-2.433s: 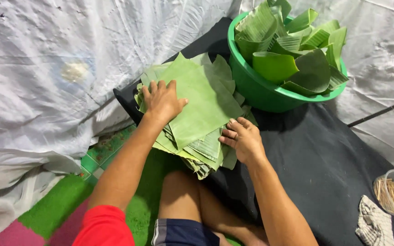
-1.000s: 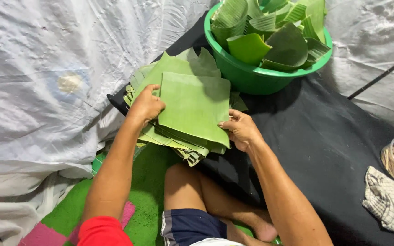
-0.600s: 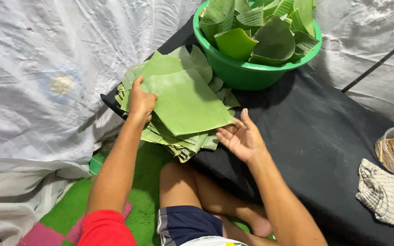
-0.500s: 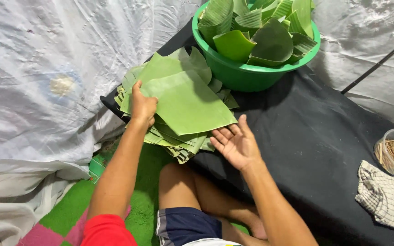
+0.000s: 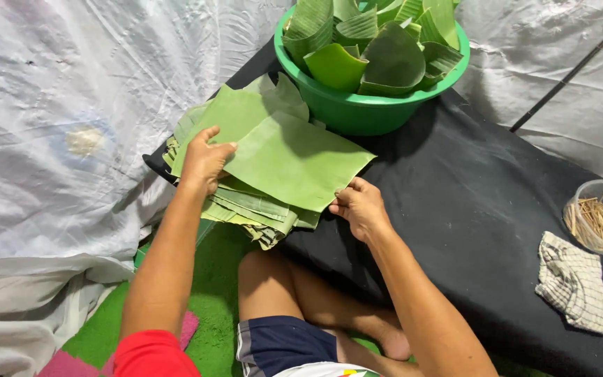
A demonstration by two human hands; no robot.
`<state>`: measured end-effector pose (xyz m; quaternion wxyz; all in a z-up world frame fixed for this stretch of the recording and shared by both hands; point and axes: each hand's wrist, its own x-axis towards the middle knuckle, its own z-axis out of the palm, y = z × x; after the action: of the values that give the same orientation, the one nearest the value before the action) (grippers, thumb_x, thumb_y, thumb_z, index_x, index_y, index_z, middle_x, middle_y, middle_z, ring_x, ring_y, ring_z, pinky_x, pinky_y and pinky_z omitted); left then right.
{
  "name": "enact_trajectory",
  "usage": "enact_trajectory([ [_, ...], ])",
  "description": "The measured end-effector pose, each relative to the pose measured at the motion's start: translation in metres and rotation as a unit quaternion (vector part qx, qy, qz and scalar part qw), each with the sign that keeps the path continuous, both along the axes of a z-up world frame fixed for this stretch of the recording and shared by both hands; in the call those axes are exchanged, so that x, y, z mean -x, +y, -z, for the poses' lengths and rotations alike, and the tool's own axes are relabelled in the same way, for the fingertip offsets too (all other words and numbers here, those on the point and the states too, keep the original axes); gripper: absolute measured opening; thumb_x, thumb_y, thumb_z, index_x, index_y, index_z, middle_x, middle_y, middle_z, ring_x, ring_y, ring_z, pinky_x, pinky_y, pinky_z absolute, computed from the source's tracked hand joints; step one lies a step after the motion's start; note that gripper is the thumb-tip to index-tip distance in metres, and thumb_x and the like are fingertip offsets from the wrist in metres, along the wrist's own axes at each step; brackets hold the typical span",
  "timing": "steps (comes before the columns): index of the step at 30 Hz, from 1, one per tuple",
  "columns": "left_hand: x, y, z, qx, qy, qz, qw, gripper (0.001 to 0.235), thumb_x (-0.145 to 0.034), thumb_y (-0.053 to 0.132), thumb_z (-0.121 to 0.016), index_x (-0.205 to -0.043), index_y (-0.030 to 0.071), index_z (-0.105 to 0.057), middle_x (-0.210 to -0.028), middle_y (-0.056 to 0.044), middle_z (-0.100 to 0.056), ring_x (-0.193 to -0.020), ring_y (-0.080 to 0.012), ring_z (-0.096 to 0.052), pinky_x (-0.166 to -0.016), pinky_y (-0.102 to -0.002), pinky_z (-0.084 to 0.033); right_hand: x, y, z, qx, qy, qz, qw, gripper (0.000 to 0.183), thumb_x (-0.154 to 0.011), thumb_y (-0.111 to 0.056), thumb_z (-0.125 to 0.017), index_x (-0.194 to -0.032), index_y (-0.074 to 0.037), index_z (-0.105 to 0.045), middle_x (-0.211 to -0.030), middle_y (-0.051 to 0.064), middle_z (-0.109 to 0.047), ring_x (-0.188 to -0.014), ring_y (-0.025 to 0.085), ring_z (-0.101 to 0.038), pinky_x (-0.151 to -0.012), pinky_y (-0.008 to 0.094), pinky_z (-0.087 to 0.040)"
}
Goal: Cleaning banana leaves with a cloth and folding them for use.
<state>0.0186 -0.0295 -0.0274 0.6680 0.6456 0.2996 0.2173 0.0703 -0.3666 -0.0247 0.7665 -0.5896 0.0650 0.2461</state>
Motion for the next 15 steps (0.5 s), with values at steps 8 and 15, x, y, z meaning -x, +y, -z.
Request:
enact_trajectory([
  [8,0.007,-0.026,-0.018,-0.056,0.087,0.101,0.990,0.050,-0.075,-0.004,-0.077,-0.124,0.005,-0.070,-0.100,-0.012,-0.071,-0.085,-0.0209,-0.071,-0.070,-0.037,-0.062,-0.006,-0.015,0.003,0.017,-0.077,0.040,0.996,0.046,-0.084,0.004,-0.068,-0.129,0.007,-0.058,-0.089,0.011,-0.064,-0.069,0.021,-0.071,-0.061,0.036,-0.067],
  [15,0.018,-0.085,-0.045,-0.118,0.131,0.179,0.968,0.043,-0.078,0.000,-0.068,-0.120,0.007,-0.077,-0.095,-0.015,-0.073,-0.078,-0.0184,-0.065,-0.064,-0.031,-0.054,-0.014,-0.065,0.012,0.049,-0.109,0.073,0.990,0.044,-0.082,0.003,-0.071,-0.126,0.005,-0.063,-0.088,0.010,-0.067,-0.068,0.020,-0.071,-0.059,0.036,-0.066],
])
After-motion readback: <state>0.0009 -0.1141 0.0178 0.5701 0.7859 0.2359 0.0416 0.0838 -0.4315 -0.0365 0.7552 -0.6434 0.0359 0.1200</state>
